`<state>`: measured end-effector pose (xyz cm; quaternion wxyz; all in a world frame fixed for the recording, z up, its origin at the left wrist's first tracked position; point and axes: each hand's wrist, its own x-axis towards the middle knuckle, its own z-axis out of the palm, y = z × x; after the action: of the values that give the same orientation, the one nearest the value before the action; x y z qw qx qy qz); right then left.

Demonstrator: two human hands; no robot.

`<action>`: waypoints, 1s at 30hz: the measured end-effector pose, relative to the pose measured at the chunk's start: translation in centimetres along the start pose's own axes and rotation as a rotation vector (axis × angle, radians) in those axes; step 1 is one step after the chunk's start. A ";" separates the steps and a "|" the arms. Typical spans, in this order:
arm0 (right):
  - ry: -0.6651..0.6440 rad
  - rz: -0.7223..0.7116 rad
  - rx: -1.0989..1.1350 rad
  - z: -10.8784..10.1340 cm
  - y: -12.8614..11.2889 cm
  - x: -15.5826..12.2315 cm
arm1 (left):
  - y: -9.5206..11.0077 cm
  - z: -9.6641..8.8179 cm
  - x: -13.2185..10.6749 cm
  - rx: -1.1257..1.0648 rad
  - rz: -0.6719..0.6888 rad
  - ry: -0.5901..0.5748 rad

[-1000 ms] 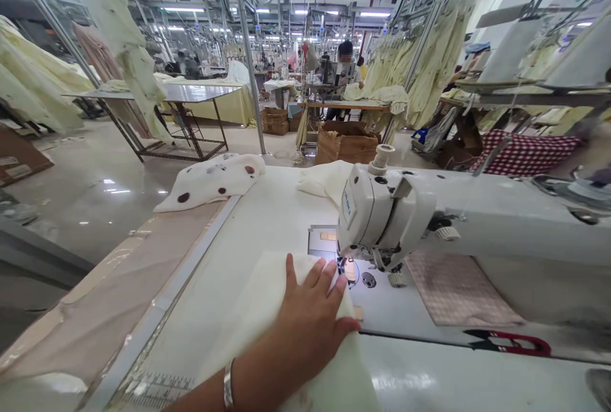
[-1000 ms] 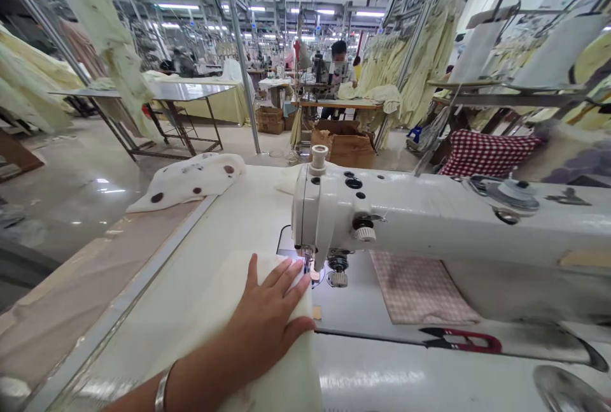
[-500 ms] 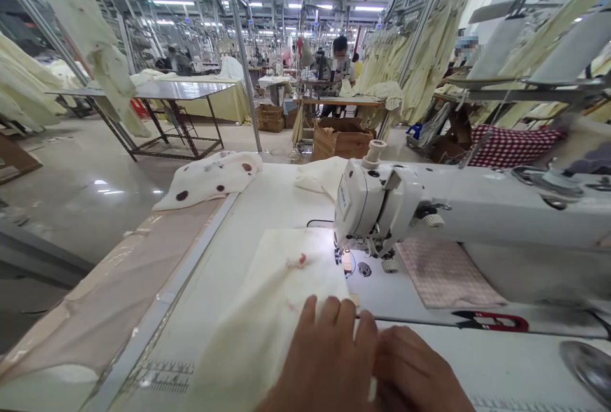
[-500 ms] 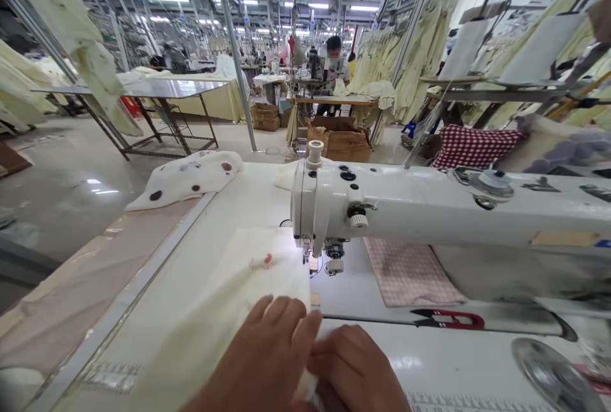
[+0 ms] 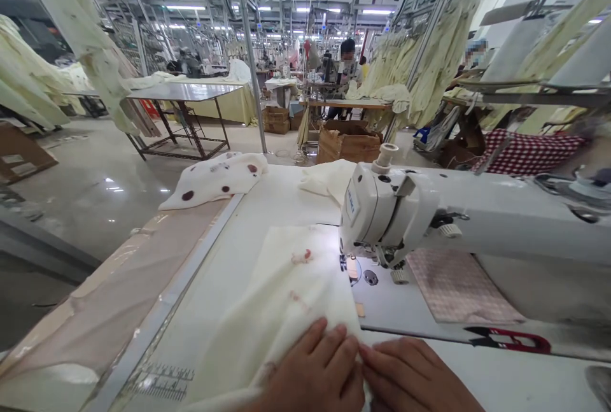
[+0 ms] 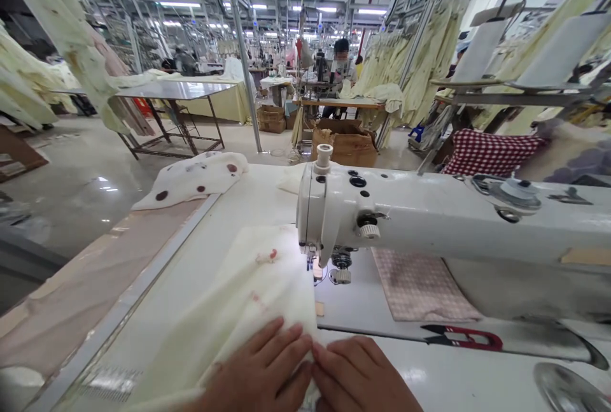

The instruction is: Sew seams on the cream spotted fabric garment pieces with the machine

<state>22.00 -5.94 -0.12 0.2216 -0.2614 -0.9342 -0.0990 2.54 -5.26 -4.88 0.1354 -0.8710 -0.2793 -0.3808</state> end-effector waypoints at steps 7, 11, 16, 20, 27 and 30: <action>0.017 0.160 0.084 2.3 2.9 1.5 | -5.6 -0.3 2.7 -0.113 0.089 -0.441; -0.140 0.267 0.042 3.2 4.4 2.3 | -8.8 0.9 4.2 -0.168 0.181 -0.486; -0.055 0.352 0.008 4.3 5.3 1.8 | -11.5 2.3 6.1 -0.186 0.149 -0.438; -0.049 0.335 -0.020 4.9 5.4 1.0 | -11.7 2.5 6.7 -0.160 0.084 -0.428; -0.053 0.349 0.052 3.6 4.8 2.4 | -11.9 1.6 7.9 -0.124 0.026 -0.479; -0.008 0.268 0.092 1.8 3.4 2.9 | -9.5 0.8 6.6 -0.086 -0.058 -0.505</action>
<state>20.99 -1.26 -0.10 0.2407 -0.3738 -0.8954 -0.0247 1.03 5.33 -0.32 0.0130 -0.9350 -0.3127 -0.1666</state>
